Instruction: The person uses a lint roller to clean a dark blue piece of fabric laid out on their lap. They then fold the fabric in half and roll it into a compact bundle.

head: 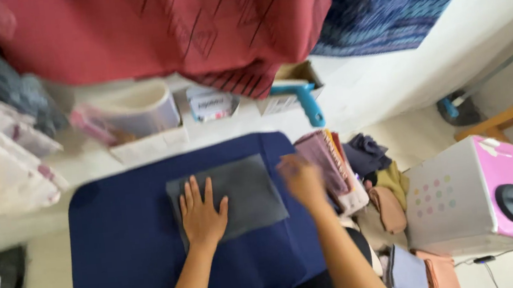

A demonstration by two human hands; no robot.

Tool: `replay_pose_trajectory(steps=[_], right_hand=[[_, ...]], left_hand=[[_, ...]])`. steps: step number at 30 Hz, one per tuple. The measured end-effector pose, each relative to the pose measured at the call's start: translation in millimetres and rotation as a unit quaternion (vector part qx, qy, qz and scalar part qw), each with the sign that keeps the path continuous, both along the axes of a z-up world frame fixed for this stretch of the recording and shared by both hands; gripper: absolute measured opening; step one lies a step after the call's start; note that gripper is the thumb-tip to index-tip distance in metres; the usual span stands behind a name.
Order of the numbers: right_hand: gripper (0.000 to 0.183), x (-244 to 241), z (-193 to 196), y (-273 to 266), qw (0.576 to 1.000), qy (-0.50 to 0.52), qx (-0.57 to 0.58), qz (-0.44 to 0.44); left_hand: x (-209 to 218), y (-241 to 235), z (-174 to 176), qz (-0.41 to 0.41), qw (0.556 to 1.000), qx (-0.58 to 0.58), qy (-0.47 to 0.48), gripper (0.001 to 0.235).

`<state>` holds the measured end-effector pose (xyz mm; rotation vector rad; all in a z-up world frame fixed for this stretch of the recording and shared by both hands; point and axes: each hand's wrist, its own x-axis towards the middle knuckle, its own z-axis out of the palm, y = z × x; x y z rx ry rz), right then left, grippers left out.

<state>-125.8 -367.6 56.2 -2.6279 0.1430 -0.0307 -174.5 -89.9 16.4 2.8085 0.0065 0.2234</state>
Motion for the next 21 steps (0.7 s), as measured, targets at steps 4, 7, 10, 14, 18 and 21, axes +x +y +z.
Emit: replay_pose_trajectory(steps=[4, 7, 10, 14, 18, 21], right_hand=[[0.018, -21.7, 178.7, 2.5, 0.917, -0.382, 0.005, -0.113], [0.043, -4.7, 246.9, 26.1, 0.956, -0.274, -0.009, -0.1], [0.055, 35.1, 254.6, 20.6, 0.979, -0.145, -0.107, -0.099], [0.039, 86.4, 242.5, -14.8, 0.961, -0.136, -0.206, -0.125], [0.046, 93.3, 247.8, -11.3, 0.979, -0.027, -0.189, -0.065], [0.044, 84.1, 249.8, -10.6, 0.982, 0.035, -0.185, 0.022]], left_hand=[[-4.5, -5.5, -7.1, 0.017, 0.998, 0.039, -0.035, 0.071], [-2.0, -4.8, -13.4, 0.02, 0.998, 0.04, -0.04, 0.072], [-5.3, -2.7, -13.1, 0.021, 0.999, 0.04, -0.03, 0.073], [-5.4, -3.0, -4.9, 0.018, 0.999, 0.029, -0.008, 0.074], [-8.7, -2.9, 3.8, 0.003, 1.0, 0.021, 0.018, 0.074], [-7.9, -2.4, -0.4, 0.009, 1.0, 0.025, 0.002, 0.073]])
